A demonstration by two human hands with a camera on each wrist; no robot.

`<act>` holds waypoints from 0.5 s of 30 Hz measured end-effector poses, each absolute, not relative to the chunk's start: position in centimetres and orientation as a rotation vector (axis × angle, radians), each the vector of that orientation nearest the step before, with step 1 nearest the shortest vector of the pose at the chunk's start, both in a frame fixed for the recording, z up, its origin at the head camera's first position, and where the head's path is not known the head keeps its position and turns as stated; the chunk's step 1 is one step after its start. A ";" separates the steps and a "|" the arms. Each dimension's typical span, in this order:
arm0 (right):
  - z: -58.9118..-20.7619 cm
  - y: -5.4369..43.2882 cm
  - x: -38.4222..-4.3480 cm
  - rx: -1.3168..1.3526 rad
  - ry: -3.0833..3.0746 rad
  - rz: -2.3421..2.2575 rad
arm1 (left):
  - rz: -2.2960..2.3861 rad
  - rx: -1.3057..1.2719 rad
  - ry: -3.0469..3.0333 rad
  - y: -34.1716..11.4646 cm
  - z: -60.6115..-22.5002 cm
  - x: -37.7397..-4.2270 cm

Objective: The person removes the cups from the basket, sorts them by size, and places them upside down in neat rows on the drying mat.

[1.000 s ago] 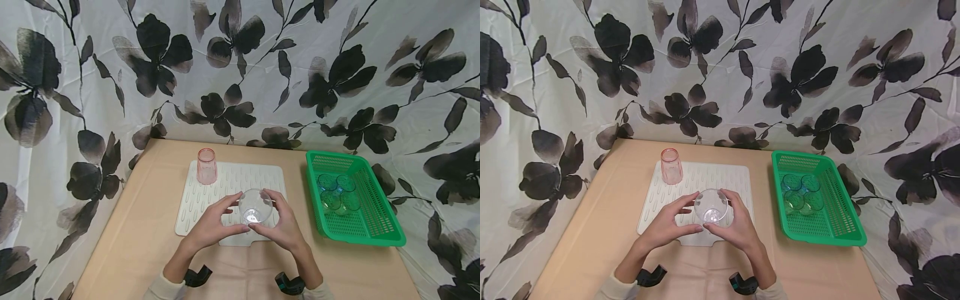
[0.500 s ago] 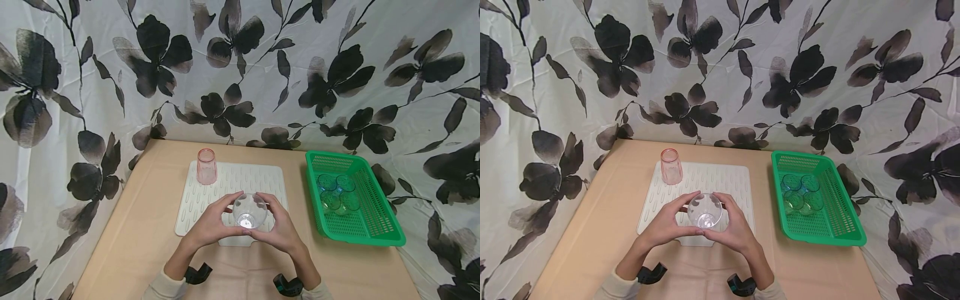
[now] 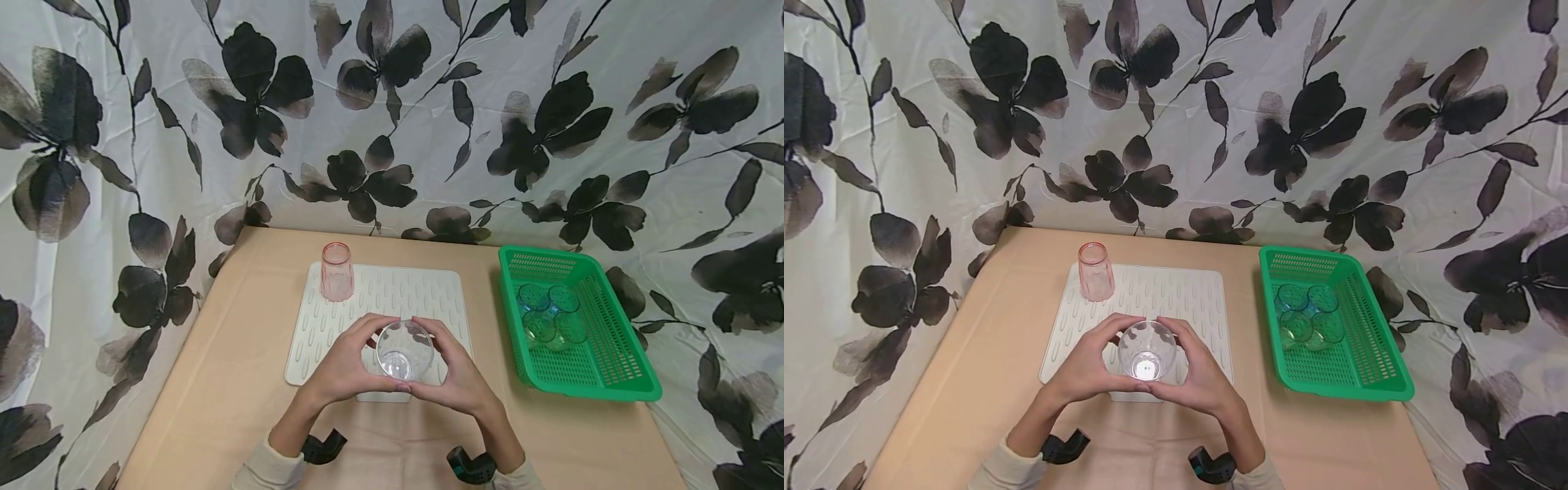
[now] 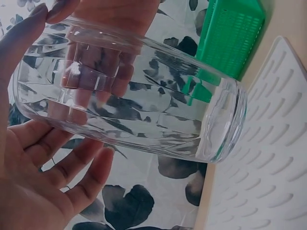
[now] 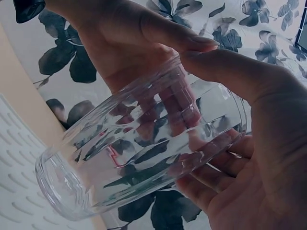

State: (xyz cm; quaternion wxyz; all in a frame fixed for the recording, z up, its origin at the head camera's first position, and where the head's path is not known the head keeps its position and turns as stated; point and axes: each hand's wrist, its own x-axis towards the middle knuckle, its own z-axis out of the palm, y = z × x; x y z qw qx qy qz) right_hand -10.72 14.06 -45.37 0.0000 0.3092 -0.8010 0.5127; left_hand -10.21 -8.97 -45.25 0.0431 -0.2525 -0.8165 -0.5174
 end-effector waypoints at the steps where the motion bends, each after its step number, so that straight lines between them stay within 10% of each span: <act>1: -45.4 14.1 -10.7 0.986 -2.505 1.621 | -1.569 -0.779 -2.488 -9.0 -45.3 -10.2; 15: -47.6 14.1 -10.8 1.005 -2.460 1.869 | -1.435 -0.816 -2.432 -8.6 -45.2 -10.1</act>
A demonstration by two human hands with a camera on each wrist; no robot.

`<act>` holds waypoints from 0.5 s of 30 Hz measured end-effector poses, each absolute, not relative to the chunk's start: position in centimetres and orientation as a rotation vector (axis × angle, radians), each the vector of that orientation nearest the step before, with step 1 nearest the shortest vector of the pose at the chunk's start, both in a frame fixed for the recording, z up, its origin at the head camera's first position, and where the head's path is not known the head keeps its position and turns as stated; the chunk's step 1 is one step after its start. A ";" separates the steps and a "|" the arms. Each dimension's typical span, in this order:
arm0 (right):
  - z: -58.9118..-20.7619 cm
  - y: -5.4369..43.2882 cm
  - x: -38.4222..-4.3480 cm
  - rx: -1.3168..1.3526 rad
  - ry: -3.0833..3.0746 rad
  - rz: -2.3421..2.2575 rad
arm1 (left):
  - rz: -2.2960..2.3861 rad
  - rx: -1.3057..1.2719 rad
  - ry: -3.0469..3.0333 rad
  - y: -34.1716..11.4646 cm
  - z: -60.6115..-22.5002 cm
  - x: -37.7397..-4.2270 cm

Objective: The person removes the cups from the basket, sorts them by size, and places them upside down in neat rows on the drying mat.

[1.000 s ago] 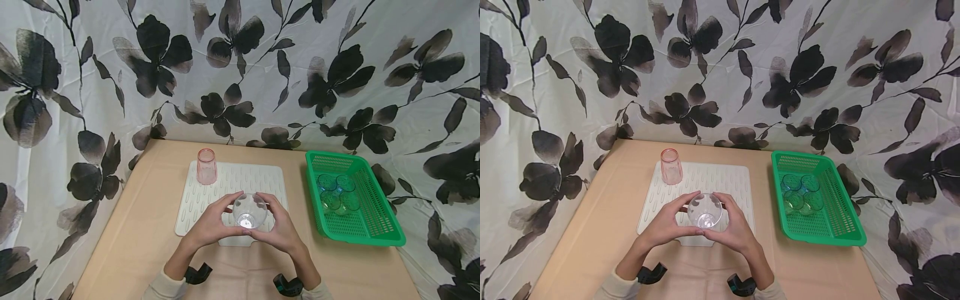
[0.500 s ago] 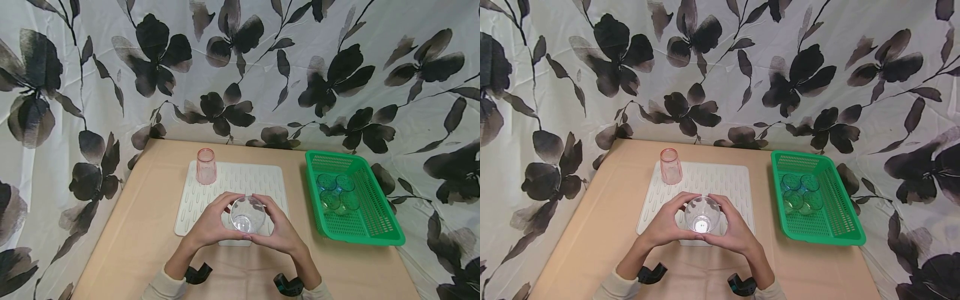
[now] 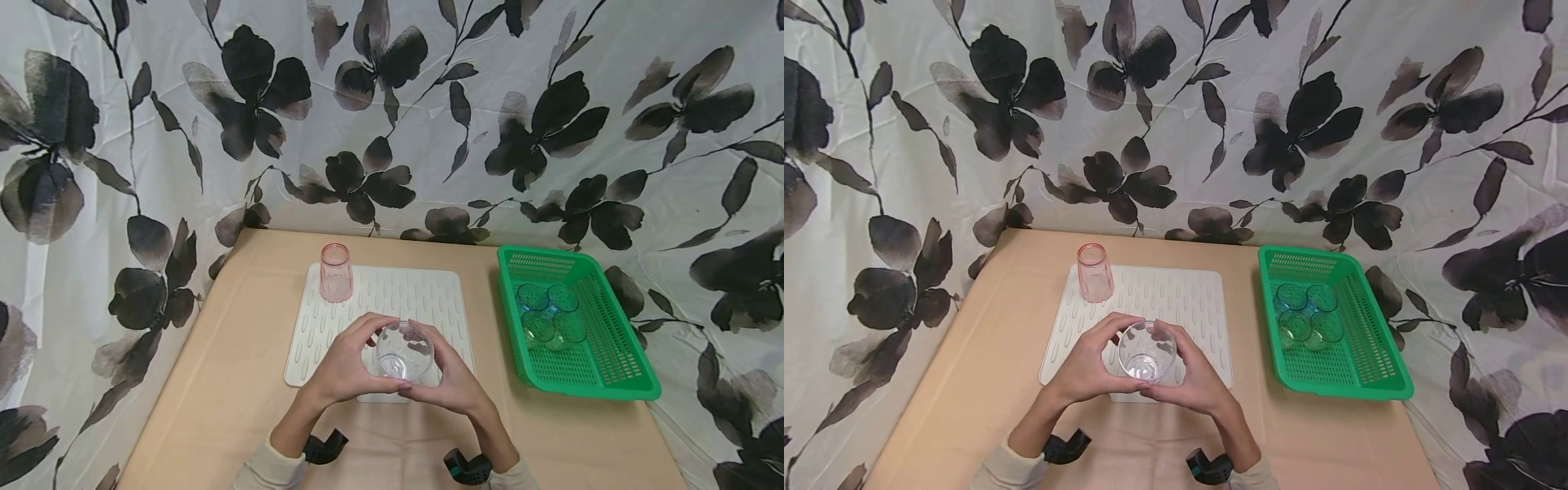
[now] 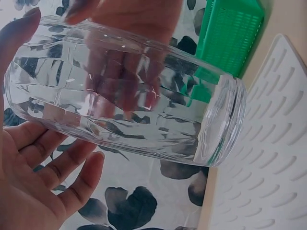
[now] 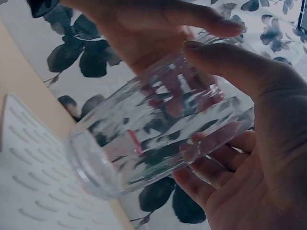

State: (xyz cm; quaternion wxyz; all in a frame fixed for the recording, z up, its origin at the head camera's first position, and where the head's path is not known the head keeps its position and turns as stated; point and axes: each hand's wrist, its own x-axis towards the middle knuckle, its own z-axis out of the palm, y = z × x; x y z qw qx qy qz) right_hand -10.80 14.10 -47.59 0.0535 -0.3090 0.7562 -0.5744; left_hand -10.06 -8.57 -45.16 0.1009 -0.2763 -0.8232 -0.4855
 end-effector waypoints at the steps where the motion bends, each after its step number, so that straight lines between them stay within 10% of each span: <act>1: -48.0 14.0 -10.8 -0.936 2.293 -1.743 | -1.437 -0.816 -2.431 -8.6 -45.1 -10.0; 15: -53.3 13.5 -10.8 -0.756 2.269 -1.669 | -1.460 -0.804 -2.388 -8.7 -45.2 -10.1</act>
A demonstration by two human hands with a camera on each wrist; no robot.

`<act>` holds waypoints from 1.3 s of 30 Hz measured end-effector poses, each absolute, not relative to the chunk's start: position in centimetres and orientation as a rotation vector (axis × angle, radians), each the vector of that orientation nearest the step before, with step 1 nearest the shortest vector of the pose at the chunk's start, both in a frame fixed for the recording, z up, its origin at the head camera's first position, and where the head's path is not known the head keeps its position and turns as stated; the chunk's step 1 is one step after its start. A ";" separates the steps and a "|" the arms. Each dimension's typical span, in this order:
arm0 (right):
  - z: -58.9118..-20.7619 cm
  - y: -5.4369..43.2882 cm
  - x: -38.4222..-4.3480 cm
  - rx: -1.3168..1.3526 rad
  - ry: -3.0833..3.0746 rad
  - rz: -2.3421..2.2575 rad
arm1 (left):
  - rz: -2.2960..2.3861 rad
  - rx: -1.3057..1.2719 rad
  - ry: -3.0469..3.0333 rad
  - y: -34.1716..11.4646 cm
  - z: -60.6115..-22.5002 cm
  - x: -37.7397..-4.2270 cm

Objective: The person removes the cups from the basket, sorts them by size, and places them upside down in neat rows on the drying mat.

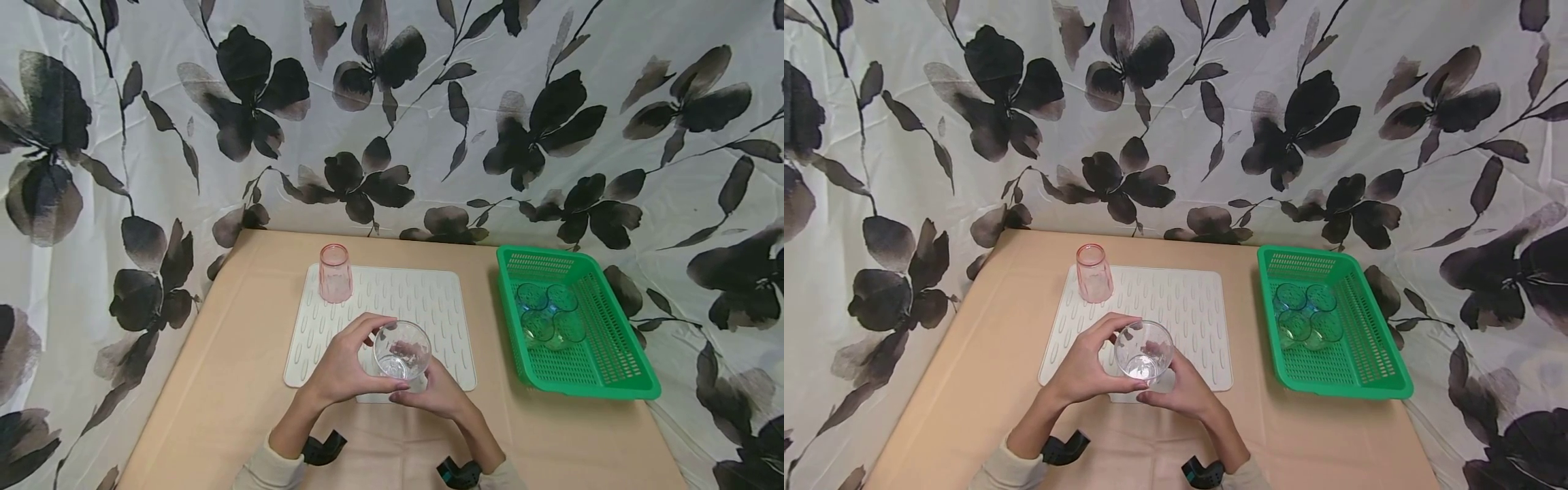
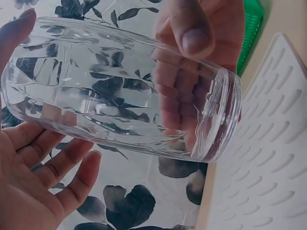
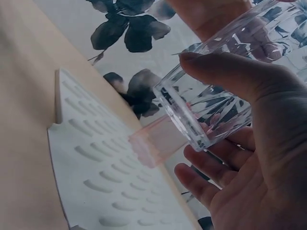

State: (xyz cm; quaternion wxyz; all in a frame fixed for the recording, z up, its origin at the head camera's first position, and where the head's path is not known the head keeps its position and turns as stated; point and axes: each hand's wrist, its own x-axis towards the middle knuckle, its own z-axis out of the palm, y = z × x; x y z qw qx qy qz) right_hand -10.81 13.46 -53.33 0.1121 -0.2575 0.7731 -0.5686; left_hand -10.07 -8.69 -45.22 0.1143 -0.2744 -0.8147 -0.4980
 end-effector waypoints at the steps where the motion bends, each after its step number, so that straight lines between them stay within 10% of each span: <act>1: -53.4 13.4 -10.8 -0.750 2.284 -1.656 | -1.463 -0.802 -2.386 -8.7 -45.2 -10.1; 39: -47.5 15.6 -12.8 -1.050 2.007 -2.213 | -1.360 -0.421 -2.824 -12.0 -49.0 -8.1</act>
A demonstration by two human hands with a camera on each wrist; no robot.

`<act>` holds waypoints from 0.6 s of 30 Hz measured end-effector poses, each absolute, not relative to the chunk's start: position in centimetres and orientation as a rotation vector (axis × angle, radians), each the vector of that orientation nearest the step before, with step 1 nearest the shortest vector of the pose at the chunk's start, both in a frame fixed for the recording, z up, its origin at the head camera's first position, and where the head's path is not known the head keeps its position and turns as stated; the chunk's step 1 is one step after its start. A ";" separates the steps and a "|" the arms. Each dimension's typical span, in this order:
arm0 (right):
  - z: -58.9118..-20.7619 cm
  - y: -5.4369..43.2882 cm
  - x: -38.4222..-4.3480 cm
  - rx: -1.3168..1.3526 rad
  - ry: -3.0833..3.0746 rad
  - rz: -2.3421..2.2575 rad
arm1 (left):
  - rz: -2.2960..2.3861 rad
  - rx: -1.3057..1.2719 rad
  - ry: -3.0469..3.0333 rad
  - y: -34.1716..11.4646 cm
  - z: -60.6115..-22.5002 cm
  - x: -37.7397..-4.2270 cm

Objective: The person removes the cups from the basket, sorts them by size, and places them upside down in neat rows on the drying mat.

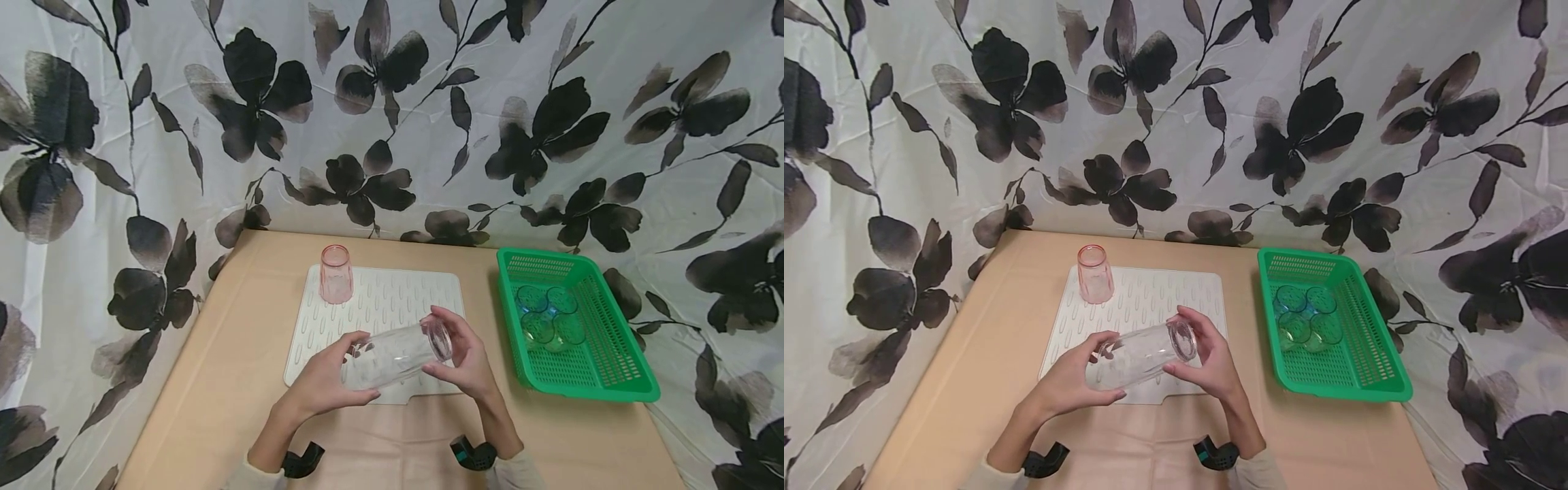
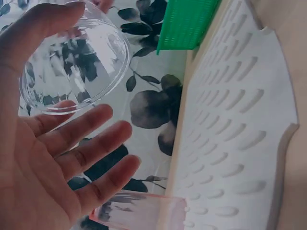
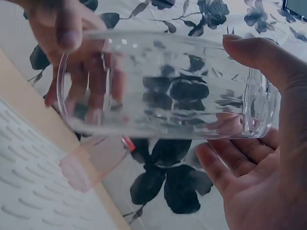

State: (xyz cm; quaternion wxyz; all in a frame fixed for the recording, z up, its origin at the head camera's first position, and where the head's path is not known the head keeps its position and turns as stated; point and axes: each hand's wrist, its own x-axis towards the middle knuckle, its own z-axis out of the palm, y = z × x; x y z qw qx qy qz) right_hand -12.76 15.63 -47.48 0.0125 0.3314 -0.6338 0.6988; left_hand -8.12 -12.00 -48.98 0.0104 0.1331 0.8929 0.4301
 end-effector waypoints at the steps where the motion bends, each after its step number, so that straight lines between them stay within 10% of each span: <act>1: -47.3 15.4 -12.8 1.039 -1.965 2.174 | 1.323 0.398 2.799 -11.8 -49.2 -8.1; 18: -45.8 12.8 -12.1 1.099 -2.000 2.094 | 1.254 0.367 2.834 -9.1 -50.8 -6.9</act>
